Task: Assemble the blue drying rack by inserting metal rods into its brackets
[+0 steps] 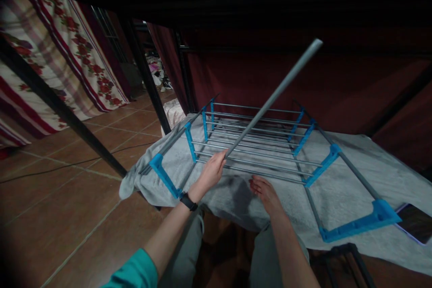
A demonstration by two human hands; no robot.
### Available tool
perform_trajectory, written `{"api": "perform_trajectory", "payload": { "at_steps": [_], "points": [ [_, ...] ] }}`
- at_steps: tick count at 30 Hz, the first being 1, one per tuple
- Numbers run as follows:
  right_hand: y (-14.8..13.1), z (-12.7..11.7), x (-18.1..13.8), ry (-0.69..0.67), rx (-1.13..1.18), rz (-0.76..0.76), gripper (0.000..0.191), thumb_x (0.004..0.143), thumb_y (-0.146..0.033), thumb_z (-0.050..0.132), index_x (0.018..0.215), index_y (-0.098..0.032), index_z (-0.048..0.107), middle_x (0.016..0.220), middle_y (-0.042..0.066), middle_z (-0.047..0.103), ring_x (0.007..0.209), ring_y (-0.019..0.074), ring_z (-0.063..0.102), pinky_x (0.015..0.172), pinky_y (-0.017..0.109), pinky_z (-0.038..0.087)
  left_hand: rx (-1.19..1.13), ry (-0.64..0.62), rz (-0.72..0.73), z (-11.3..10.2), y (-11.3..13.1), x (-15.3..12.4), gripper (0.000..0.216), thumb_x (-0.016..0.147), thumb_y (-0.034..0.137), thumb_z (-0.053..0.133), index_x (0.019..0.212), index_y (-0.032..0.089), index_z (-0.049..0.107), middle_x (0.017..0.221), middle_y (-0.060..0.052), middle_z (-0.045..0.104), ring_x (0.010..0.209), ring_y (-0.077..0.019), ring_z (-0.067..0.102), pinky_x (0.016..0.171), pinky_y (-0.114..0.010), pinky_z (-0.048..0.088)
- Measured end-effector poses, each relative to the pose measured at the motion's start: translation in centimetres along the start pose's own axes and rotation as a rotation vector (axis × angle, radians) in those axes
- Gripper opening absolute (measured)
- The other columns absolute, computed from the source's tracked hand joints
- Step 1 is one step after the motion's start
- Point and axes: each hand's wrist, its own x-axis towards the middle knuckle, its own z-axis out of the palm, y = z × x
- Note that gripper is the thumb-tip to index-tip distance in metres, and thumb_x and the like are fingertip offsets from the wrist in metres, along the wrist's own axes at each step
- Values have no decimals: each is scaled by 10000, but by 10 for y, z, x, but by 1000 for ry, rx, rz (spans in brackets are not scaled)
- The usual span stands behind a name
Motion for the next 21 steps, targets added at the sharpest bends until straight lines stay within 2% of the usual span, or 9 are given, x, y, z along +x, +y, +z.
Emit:
{"api": "perform_trajectory", "payload": {
  "at_steps": [6, 10, 14, 21],
  "points": [
    [-9, -3, -2, 65, 66, -48, 241, 695, -227, 732, 933, -198, 706, 904, 77, 749, 794, 175, 697, 780, 289, 558, 139, -86, 15, 4, -15, -10, 537, 856, 27, 400, 1328, 252, 524, 1140, -107, 604, 1091, -255, 543, 1031, -445, 396],
    [-14, -5, -3, 89, 114, -73, 251, 682, -218, 730, 931, -194, 704, 889, 67, 747, 784, 162, 688, 767, 275, 553, 355, -175, 3, 6, -29, -17, 668, 794, -45, 354, 1369, 268, 488, 1122, -85, 572, 1081, -242, 518, 984, -394, 418],
    [-19, -4, -4, 110, 148, -111, 264, 669, -220, 731, 930, -192, 699, 872, 56, 747, 770, 167, 681, 759, 289, 554, 521, -249, -5, 6, -39, -19, 701, 796, -37, 344, 1410, 284, 453, 1094, -69, 555, 1058, -228, 512, 948, -362, 426],
    [-30, -9, -7, 133, 297, -222, 249, 698, -252, 717, 942, -247, 670, 976, 23, 749, 889, 175, 687, 830, 319, 548, 601, -364, -31, 5, -56, -20, 664, 823, -18, 331, 1392, 283, 494, 1101, -75, 568, 1049, -220, 529, 948, -357, 406]
  ]
}}
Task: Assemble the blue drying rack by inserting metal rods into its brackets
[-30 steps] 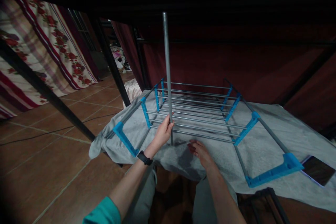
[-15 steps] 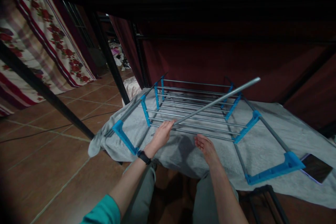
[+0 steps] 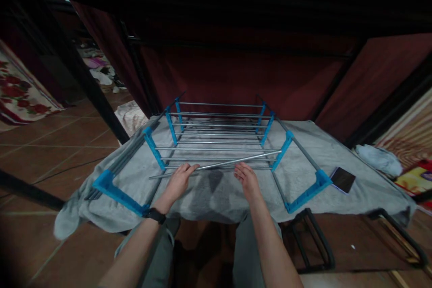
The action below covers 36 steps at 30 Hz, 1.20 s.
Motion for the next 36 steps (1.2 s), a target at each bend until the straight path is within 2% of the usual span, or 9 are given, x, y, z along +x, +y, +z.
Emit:
{"api": "perform_trajectory", "payload": {
  "at_steps": [6, 13, 18, 28, 32, 36],
  "points": [
    [-7, -2, 0, 1, 101, -62, 238, 733, -289, 682, 968, -277, 655, 1035, -4, 741, 963, 175, 685, 922, 361, 539, 64, -100, -11, 9, -9, 3, 683, 819, -26, 325, 1397, 291, 503, 1132, -88, 594, 1099, -238, 545, 927, -364, 398],
    [-3, -9, 6, 101, 139, -119, 158, 740, -291, 745, 849, -235, 645, 901, 18, 746, 872, 170, 699, 890, 350, 561, 37, -113, -26, 17, -15, 7, 603, 860, 22, 303, 1367, 256, 531, 1212, -91, 613, 1131, -236, 565, 971, -370, 393],
    [-2, -17, 8, 171, 145, -107, 156, 755, -297, 753, 756, -236, 610, 841, 16, 740, 881, 175, 701, 867, 342, 575, 45, -115, -143, 10, -23, 4, 462, 884, 112, 362, 1264, 218, 602, 1235, -102, 627, 1155, -247, 572, 970, -360, 403],
    [-3, -28, 8, 247, 165, -113, 181, 730, -264, 777, 751, -238, 599, 796, 7, 727, 845, 169, 699, 835, 329, 595, 105, -106, -365, -4, -27, -7, 355, 856, 139, 392, 1065, 220, 668, 1166, -100, 683, 1144, -275, 594, 980, -433, 364],
    [-4, -34, 8, 277, 159, -131, 177, 738, -272, 769, 756, -241, 596, 790, 5, 717, 796, 154, 687, 815, 310, 602, 98, -52, -475, -6, -29, -10, 346, 853, 151, 396, 1042, 207, 680, 1127, -125, 693, 1116, -308, 587, 993, -491, 335],
    [-6, -40, 6, 287, 120, -135, 156, 758, -289, 742, 759, -246, 593, 816, 6, 710, 788, 143, 677, 804, 286, 604, 87, 10, -580, -9, -28, -15, 306, 854, 234, 435, 1022, 195, 687, 1117, -154, 668, 1107, -344, 562, 999, -532, 317]
  ]
}}
